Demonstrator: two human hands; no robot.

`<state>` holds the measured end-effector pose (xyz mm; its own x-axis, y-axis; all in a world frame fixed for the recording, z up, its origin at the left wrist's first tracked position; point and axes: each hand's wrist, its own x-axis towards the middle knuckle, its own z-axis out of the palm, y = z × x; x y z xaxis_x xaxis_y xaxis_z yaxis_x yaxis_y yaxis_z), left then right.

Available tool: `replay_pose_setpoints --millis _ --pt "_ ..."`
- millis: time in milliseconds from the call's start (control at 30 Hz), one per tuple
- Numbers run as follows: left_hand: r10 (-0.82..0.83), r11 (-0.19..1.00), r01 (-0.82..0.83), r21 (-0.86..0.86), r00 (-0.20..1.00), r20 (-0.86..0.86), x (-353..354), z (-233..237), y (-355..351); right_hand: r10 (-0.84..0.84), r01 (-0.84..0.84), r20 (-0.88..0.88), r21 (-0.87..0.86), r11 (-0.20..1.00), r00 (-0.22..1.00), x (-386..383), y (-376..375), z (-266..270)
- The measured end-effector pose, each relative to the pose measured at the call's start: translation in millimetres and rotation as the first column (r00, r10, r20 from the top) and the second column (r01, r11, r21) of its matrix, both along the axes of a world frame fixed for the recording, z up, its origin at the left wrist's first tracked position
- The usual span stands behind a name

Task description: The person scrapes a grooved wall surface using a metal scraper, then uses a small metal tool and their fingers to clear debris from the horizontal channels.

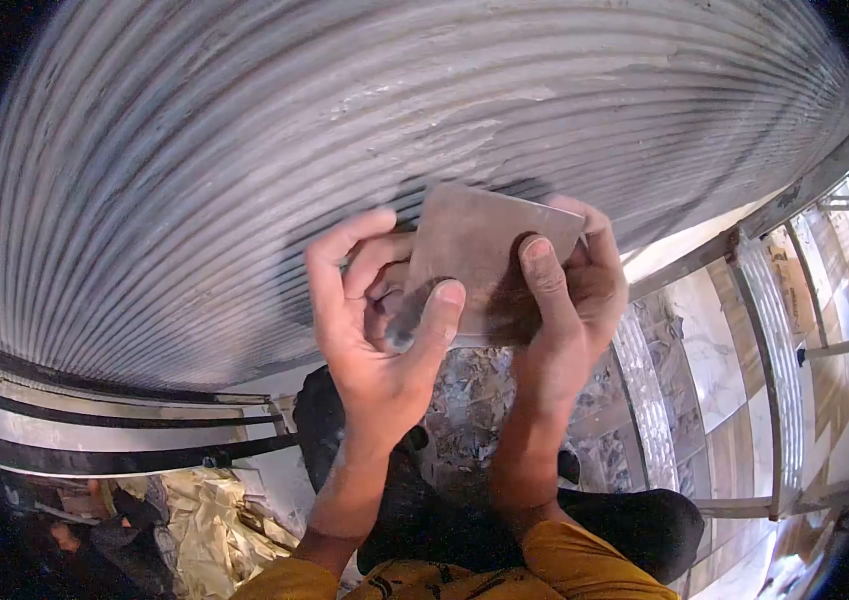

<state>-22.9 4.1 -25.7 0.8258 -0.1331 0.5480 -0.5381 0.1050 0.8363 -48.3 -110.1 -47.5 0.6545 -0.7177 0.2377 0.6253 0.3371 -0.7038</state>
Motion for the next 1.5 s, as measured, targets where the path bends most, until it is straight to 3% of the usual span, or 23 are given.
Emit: replay_pose_setpoints --millis 33,67,133,267,333,367,467,567,633,667,733,800,833,867,933,1000,1100,1433,1500 --pt "-0.017 0.998 0.018 0.067 1.000 -0.016 -2.4 6.7 -0.6 0.023 -0.030 -0.055 -0.121 0.992 0.998 -3.7 -9.1 2.5" --pt "-0.031 0.990 0.035 0.135 0.999 -0.033 -4.0 10.4 -1.6 0.022 -0.028 -0.053 -0.116 0.993 0.998 -8.9 -15.9 7.5" --pt "-0.003 0.991 -0.006 0.136 0.998 0.070 -2.7 8.4 -6.6 0.118 -0.195 -0.258 -0.296 0.935 0.959 -18.5 -25.7 17.5" --pt "0.005 0.977 -0.007 0.211 1.000 0.010 -2.3 19.6 -1.0 0.096 -0.151 -0.190 -0.301 0.942 0.977 -19.3 -28.0 16.3" --pt "0.028 0.937 -0.026 0.349 1.000 -0.001 0.6 28.4 0.1 0.044 -0.109 -0.202 -0.323 0.940 0.978 -19.9 -29.5 14.7" --pt "0.035 0.954 -0.043 0.296 0.999 0.032 2.0 29.5 -8.8 0.049 -0.112 -0.198 -0.318 0.941 0.979 -21.2 -31.4 15.3" --pt "0.030 0.934 -0.050 0.354 0.998 0.064 5.3 36.2 -9.1 0.015 -0.094 -0.208 -0.377 0.922 0.978 -28.4 -40.6 20.0" --pt "0.012 0.929 -0.086 0.361 0.979 0.202 3.2 47.8 -20.5 0.116 -0.159 -0.165 -0.277 0.947 0.979 -33.4 -54.7 17.0" --pt "0.026 0.955 -0.078 0.287 0.983 0.182 1.6 56.0 -30.1 0.159 -0.111 0.159 -0.277 0.954 0.974 -28.6 -63.5 7.3" --pt "0.037 0.976 -0.070 0.208 0.987 0.159 1.0 58.8 -35.5 0.160 -0.112 0.159 -0.274 0.955 0.974 -30.6 -63.6 5.4" --pt "-0.035 0.986 0.017 0.168 0.994 0.103 1.5 58.3 -46.9 0.151 -0.146 0.171 -0.038 0.989 0.974 -35.3 -61.4 4.3" --pt "-0.045 0.968 0.002 0.252 0.985 0.166 2.6 52.1 -56.5 0.098 -0.094 0.092 -0.047 0.994 0.991 -35.6 -66.1 3.9" --pt "-0.047 0.968 0.035 0.250 0.998 0.043 -2.0 56.1 -61.7 0.042 -0.042 0.007 -0.064 0.997 0.999 -36.0 -68.7 3.3" --pt "-0.049 0.967 0.036 0.253 0.998 0.046 0.1 53.4 -65.4 0.041 -0.040 0.010 -0.061 0.997 0.999 -35.2 -72.4 0.5" --pt "0.012 0.886 -0.261 0.384 0.840 0.542 9.9 43.8 -73.7 -0.099 0.099 -0.006 0.042 0.994 0.995 -31.2 -81.0 -3.0" --pt "0.030 0.877 -0.296 0.378 0.819 0.572 8.3 35.4 -79.9 -0.126 0.122 0.018 0.137 0.983 0.992 -27.9 -82.9 -1.4" --pt "-0.026 0.795 -0.435 0.423 0.672 0.740 14.0 22.5 -82.3 -0.259 0.243 0.038 0.238 0.940 0.965 -18.4 -79.5 1.6" --pt "-0.110 0.773 -0.401 0.492 0.679 0.726 21.9 4.7 -78.8 -0.317 0.292 0.029 0.317 0.902 0.948 -2.8 -74.8 -0.1" --pt "-0.144 0.747 -0.412 0.522 0.667 0.731 22.2 4.3 -79.4 -0.276 0.237 0.109 0.276 0.931 0.955 -2.1 -77.1 -0.7"
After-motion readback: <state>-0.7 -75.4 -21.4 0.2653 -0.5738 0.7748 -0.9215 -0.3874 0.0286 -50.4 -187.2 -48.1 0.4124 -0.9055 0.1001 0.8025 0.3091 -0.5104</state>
